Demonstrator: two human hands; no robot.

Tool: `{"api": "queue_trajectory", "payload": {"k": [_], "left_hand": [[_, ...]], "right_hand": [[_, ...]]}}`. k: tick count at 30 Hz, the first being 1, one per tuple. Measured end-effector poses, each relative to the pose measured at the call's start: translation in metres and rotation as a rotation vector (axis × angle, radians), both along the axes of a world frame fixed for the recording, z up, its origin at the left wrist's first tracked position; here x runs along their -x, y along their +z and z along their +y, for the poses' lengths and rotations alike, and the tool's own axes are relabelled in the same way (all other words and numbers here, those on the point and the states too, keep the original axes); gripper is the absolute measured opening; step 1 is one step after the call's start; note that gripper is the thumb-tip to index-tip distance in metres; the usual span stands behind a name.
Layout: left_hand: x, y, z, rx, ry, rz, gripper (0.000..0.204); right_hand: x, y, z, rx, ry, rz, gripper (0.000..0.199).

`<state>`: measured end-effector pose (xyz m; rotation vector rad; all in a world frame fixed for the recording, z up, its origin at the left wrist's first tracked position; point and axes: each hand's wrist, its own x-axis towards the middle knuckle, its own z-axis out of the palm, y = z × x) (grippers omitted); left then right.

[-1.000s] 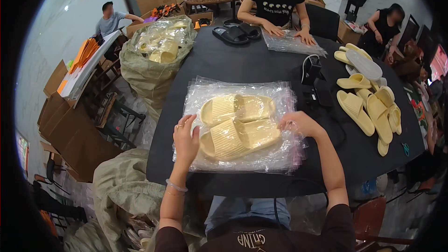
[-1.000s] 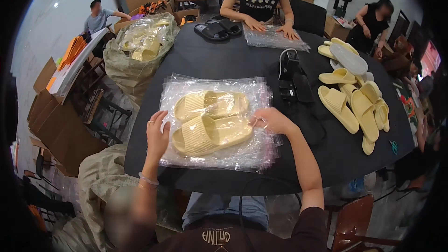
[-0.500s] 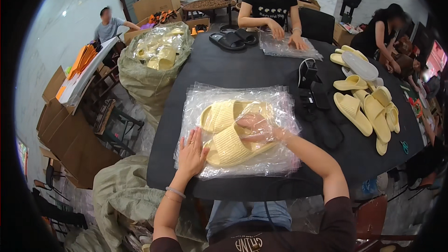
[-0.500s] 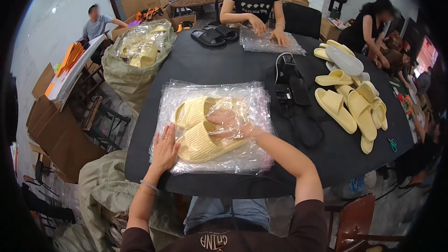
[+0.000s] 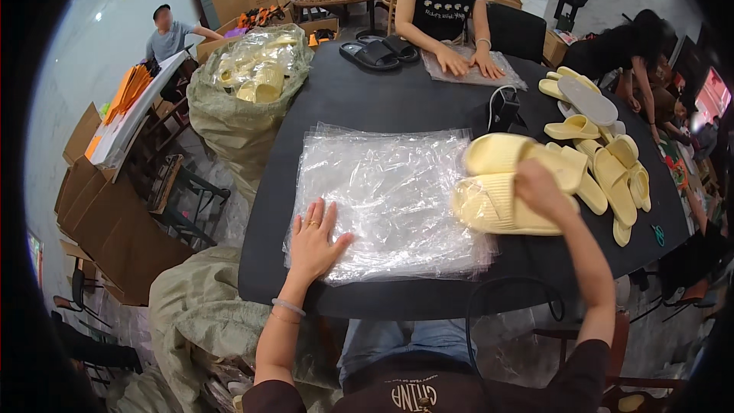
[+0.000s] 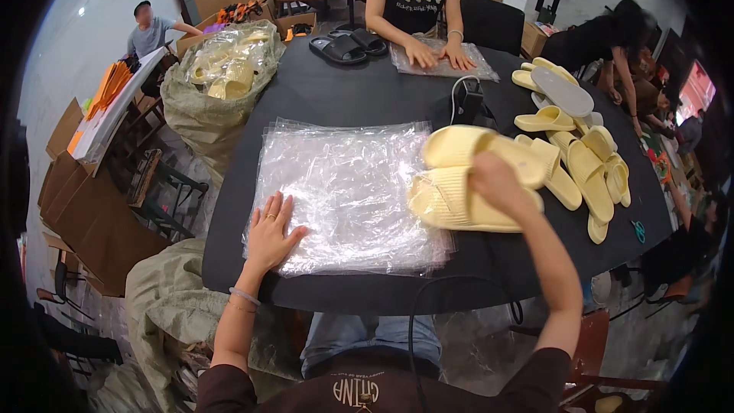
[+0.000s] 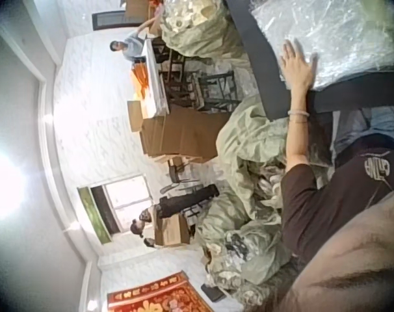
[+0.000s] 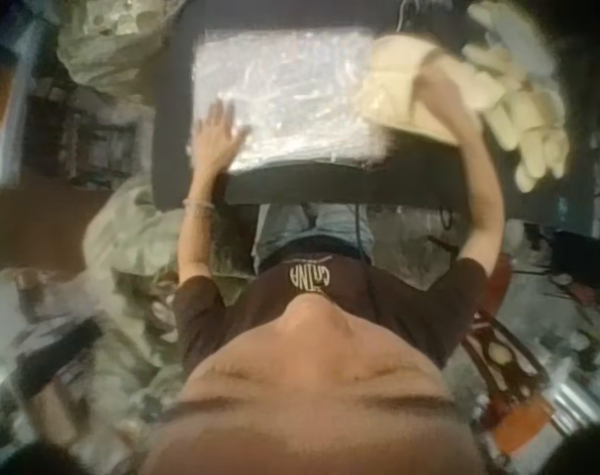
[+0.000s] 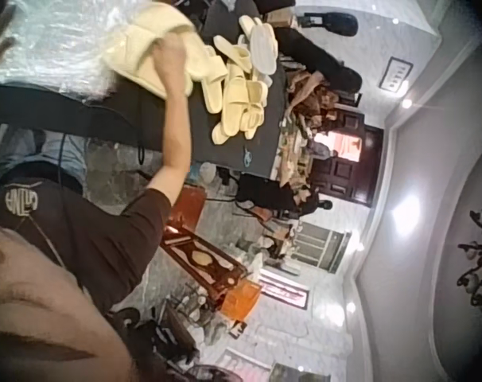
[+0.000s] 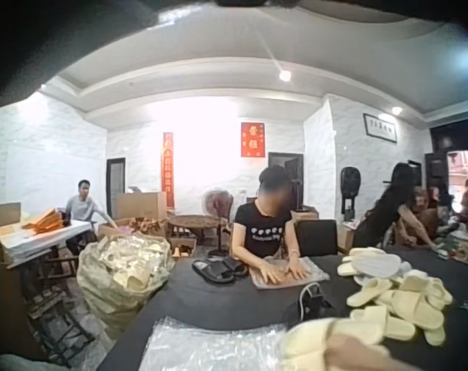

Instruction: The person repeatedly picks pairs of slippers from a sack, places them on a plastic sheet on the table, and wraps them. The person handles yellow and white slippers, folding the plastic around each pair and moving the wrapped units aside. Coworkers perform similar wrapping tasks at the same table.

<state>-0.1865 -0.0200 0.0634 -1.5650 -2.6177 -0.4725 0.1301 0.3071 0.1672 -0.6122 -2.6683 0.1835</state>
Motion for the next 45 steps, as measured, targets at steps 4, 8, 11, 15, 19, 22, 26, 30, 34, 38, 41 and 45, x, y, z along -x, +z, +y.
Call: {"api": "queue_trajectory", "payload": {"k": [4,8,11,15,19,22,26,30,34,38,41,45], "left_hand": [[-0.003,0.008,-0.001,0.007,-0.017,0.021,0.080],[-0.006,0.025,0.002,0.092,-0.027,0.020,0.076],[-0.004,0.033,0.005,0.157,-0.019,0.045,0.081],[0.017,-0.015,0.007,-0.337,-0.166,-0.487,0.071],[0.010,-0.003,-0.005,-0.224,-0.156,-0.264,0.067],[0.010,-0.016,-0.008,0.004,-0.070,0.109,0.069],[-0.005,0.002,0.001,-0.034,-0.005,0.022,0.076],[-0.005,0.006,0.002,-0.005,-0.004,0.024,0.079],[0.002,0.009,0.003,-0.007,-0.008,-0.015,0.078],[0.018,0.057,0.025,0.138,0.179,-0.416,0.060],[0.016,0.073,0.041,-0.164,0.193,0.197,0.041],[0.060,0.058,0.064,-0.461,-0.070,0.539,0.025]], "right_hand": [[-0.054,0.081,-0.007,0.015,-0.298,0.368,0.024],[-0.022,0.138,-0.052,0.257,-0.006,0.819,0.027],[0.067,0.140,-0.123,0.440,-0.068,0.461,0.017],[0.196,0.015,-0.187,0.669,0.308,0.476,0.017],[0.209,-0.068,-0.194,0.484,0.174,0.202,0.024],[0.189,-0.076,-0.175,0.414,0.070,0.098,0.026],[0.145,-0.081,-0.126,0.302,-0.079,0.100,0.026],[0.120,-0.083,-0.094,0.201,-0.223,0.123,0.028],[0.116,-0.093,-0.083,0.193,-0.243,0.155,0.030],[0.113,-0.097,-0.080,0.281,-0.222,0.184,0.031],[0.113,-0.096,-0.076,0.327,-0.212,0.179,0.032],[0.114,-0.092,-0.070,0.371,-0.174,0.289,0.033]]}}
